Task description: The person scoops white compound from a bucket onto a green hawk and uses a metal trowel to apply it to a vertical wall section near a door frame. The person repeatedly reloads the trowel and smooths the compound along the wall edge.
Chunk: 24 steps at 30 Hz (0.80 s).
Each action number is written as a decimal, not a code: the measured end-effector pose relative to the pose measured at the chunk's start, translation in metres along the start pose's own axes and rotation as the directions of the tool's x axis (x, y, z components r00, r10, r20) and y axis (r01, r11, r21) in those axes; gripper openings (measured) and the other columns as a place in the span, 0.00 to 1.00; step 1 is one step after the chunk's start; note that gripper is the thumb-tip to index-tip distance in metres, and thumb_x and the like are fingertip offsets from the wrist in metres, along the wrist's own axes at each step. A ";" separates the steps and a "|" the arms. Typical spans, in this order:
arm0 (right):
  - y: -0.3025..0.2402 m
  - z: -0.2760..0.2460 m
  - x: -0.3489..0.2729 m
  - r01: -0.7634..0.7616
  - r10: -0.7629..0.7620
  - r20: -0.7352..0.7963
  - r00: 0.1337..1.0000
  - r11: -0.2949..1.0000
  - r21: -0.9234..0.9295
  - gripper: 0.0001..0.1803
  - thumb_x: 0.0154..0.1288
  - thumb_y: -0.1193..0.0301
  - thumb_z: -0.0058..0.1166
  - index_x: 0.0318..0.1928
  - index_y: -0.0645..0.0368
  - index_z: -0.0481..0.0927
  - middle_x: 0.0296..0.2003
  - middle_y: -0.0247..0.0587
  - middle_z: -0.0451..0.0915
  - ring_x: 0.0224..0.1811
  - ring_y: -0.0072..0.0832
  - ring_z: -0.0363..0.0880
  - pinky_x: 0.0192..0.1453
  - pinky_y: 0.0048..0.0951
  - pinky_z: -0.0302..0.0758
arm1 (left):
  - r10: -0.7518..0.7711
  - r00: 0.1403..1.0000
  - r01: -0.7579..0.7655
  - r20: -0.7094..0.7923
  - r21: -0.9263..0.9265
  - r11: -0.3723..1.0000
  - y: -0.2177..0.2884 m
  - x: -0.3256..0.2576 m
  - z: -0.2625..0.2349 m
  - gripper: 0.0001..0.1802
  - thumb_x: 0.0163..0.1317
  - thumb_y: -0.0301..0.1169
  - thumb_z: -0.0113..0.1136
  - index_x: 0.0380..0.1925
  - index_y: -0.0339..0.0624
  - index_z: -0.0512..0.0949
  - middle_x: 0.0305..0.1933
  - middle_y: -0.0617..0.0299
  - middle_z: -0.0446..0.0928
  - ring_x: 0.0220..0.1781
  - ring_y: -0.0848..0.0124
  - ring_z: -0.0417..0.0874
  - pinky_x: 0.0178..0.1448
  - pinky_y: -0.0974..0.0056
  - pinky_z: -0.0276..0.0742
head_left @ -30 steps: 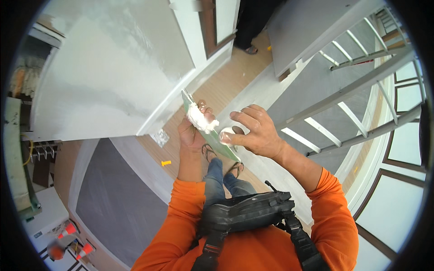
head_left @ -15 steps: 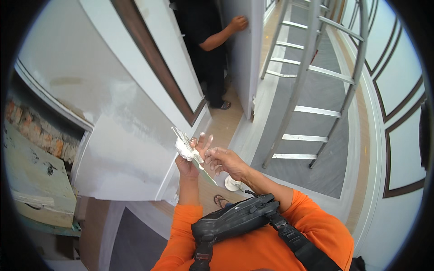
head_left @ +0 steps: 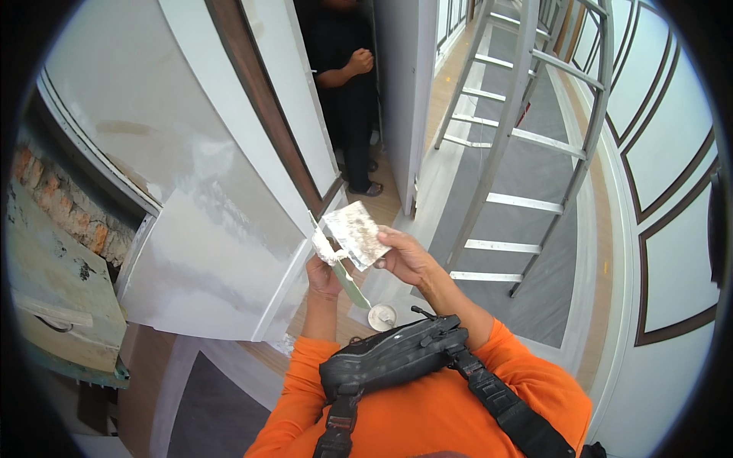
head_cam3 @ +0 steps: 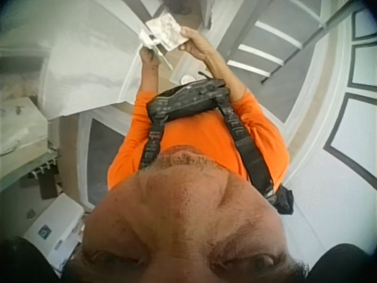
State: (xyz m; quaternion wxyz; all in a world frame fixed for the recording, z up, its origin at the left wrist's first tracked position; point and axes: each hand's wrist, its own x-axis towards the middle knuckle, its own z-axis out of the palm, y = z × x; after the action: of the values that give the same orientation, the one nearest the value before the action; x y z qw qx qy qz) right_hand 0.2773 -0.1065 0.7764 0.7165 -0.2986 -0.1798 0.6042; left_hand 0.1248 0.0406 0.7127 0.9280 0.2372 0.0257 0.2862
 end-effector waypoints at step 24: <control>-0.046 0.026 -0.003 0.119 -0.159 -0.135 0.978 0.956 -0.268 0.25 0.67 0.70 0.66 0.61 0.67 0.76 0.51 0.43 0.85 0.51 0.27 0.85 0.63 0.32 0.77 | -0.158 0.954 0.179 0.253 -0.061 0.982 0.043 0.047 0.003 0.19 0.62 0.35 0.70 0.52 0.40 0.82 0.55 0.55 0.80 0.60 0.57 0.80 0.69 0.51 0.75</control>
State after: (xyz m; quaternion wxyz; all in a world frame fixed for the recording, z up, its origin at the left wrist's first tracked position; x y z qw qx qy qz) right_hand 0.2953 -0.1083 0.8265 0.7242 -0.4219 -0.2213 0.4986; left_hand 0.1420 0.0963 0.7388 0.9541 0.2289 -0.0820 0.1749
